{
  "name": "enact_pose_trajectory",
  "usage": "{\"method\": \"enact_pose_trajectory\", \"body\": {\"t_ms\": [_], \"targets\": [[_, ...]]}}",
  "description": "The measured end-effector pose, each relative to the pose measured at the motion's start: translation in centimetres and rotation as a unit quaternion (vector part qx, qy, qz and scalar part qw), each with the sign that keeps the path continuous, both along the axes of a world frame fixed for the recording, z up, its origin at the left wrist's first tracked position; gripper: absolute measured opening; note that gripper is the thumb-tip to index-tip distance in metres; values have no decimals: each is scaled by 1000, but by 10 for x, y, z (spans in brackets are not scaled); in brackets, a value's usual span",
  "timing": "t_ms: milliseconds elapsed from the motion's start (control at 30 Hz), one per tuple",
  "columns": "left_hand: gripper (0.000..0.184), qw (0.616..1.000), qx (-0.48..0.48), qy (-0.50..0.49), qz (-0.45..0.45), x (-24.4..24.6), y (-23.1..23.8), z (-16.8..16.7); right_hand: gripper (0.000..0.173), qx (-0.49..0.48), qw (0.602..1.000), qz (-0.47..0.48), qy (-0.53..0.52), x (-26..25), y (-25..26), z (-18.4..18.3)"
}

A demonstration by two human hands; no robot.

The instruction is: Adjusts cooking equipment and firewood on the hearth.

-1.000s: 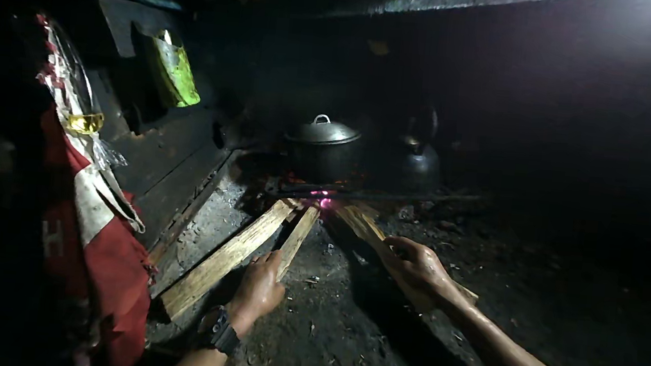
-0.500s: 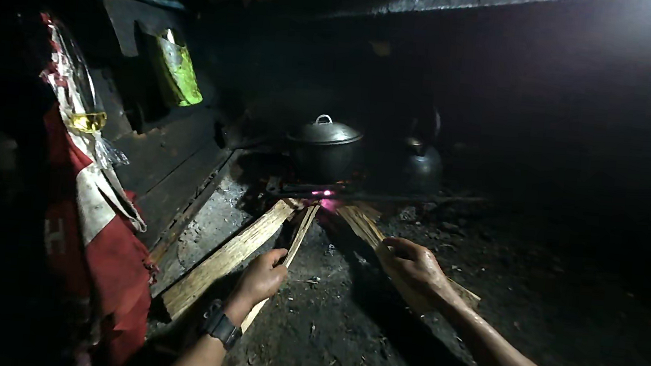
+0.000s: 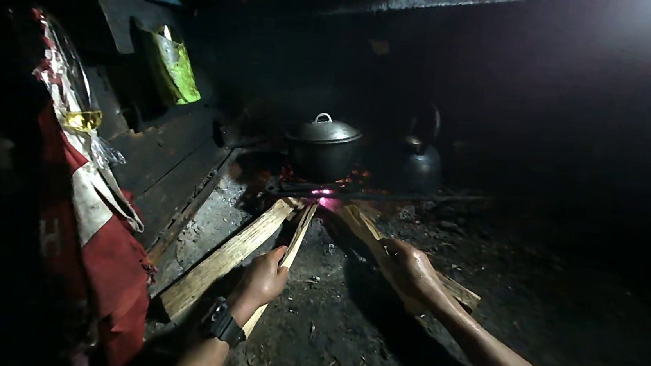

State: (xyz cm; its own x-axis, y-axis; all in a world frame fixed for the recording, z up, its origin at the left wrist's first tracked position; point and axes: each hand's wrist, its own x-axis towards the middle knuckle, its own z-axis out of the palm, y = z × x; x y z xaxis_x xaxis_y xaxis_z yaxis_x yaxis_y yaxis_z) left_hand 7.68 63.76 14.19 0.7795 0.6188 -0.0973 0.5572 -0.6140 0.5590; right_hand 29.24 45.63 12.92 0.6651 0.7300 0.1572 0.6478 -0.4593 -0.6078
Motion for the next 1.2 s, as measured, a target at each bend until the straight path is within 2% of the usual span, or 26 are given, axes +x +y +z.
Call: {"method": "enact_pose_trajectory", "body": {"t_ms": [100, 433, 633, 733, 800, 933, 1000, 1100, 1200], "targets": [[47, 1000, 15, 17, -5, 2, -2, 4, 31, 39, 999, 9, -14, 2, -1, -6], [45, 1000, 10, 8, 5, 9, -4, 5, 29, 73, 997, 14, -12, 5, -9, -10], [46, 999, 21, 26, 7, 9, -7, 7, 35, -24, 1000, 18, 8, 0, -7, 3], [47, 1000, 14, 24, 3, 7, -7, 6, 41, -96, 995, -6, -14, -7, -5, 9], [51, 1000, 16, -9, 6, 4, -6, 5, 40, -104, 993, -19, -45, -10, -4, 6], [46, 981, 162, -93, 59, -1, 6, 1, 41, -114, 991, -15, -69, -7, -6, 2], [51, 972, 209, -56, 93, -3, 18, 3, 40, -118, 991, -15, -68, -10, -8, 2], [73, 973, 174, 69, 138, -3, 33, 10, 45, -123, 990, -16, -61, -15, -11, 2], [82, 972, 154, 97, 150, -3, 43, 7, 49, -128, 989, -12, -71, -14, -13, -2]]}}
